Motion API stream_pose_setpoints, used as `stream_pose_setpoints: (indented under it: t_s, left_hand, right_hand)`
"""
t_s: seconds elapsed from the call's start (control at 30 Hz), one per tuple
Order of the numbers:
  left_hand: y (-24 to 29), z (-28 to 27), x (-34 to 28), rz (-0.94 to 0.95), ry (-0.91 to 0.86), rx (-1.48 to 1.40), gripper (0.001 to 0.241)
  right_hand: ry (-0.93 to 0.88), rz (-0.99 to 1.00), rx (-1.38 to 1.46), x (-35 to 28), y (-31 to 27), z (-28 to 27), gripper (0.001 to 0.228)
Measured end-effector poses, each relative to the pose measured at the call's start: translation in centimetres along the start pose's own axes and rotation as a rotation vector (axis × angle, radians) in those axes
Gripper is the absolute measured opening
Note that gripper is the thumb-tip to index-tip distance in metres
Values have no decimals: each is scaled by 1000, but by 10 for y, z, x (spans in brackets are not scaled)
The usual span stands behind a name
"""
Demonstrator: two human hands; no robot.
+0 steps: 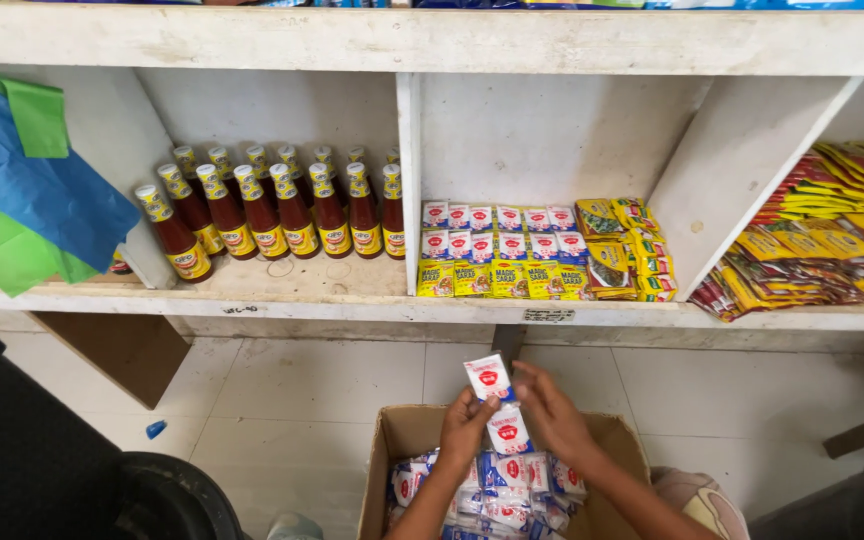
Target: Stocking small milk sachets from a cardboard box onto a low grocery store shelf.
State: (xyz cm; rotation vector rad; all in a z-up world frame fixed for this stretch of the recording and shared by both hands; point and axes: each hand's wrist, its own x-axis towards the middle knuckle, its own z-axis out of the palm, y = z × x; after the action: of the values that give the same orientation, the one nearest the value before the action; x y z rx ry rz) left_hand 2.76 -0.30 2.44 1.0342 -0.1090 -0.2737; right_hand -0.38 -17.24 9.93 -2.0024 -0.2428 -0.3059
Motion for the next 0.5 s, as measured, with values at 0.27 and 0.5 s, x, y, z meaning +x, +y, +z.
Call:
stream_pose_setpoints:
  t_s: [0.27,0.5]
  left_hand:
    - [5,-4,-4,-19,-75,-48,18]
    - [-5,-21,2,42,22,30,19]
  right_hand:
    - [-192,237,-16,-56,21,9,59]
    - [-200,173,-288,-53,9,7,32]
